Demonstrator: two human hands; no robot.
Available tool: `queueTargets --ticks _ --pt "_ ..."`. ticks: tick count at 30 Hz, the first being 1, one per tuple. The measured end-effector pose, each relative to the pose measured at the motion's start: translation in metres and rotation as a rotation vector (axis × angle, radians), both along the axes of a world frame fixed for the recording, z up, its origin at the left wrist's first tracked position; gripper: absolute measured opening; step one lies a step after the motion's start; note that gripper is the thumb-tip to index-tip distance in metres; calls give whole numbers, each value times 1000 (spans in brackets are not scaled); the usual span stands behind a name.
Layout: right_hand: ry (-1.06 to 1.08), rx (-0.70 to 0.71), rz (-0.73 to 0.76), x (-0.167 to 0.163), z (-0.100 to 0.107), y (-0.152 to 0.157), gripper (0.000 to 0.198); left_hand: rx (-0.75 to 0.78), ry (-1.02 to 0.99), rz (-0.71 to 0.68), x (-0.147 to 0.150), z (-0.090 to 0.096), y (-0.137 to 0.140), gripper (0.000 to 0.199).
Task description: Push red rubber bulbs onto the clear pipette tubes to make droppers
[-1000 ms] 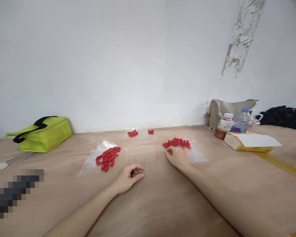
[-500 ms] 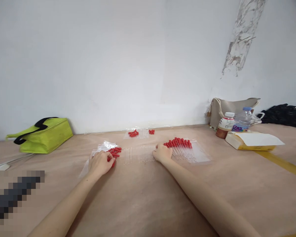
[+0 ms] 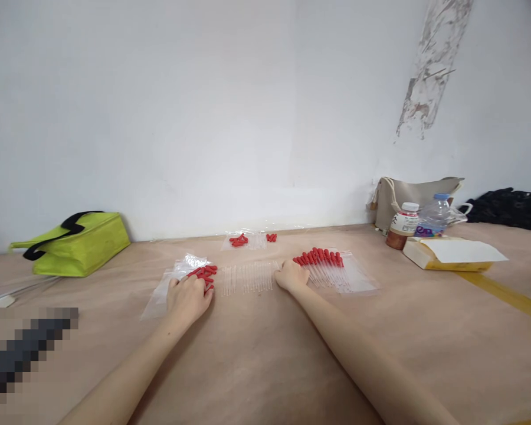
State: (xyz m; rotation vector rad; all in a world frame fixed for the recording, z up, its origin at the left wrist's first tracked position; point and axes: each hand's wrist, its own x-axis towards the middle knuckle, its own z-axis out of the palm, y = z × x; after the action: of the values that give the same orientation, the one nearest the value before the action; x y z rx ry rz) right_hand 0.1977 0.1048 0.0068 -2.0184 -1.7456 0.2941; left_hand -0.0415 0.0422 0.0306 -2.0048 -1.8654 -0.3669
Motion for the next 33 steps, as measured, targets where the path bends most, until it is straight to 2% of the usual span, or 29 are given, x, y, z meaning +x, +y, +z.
queueTargets --ticks 3,6,10,13,18,23,33 --pt "44 38 49 12 0 -4 26 50 -45 -66 13 1 -6 25" --pt "76 118 156 29 -2 -16 26 17 -166 -239 34 -5 -16 24" --pt "97 342 348 52 -8 -42 24 -106 -407 -479 62 -22 -28 18" --pt "85 487 483 62 -15 -63 20 -159 -479 -589 73 -32 -31 20" --pt "14 524 630 55 -18 -84 18 -178 -436 -644 76 -32 -33 25" --pt "-28 576 746 47 -18 -89 20 -165 -451 -658 75 -28 -35 21" --pt "-70 600 804 47 -24 -86 22 -170 -511 -693 76 -27 -34 18"
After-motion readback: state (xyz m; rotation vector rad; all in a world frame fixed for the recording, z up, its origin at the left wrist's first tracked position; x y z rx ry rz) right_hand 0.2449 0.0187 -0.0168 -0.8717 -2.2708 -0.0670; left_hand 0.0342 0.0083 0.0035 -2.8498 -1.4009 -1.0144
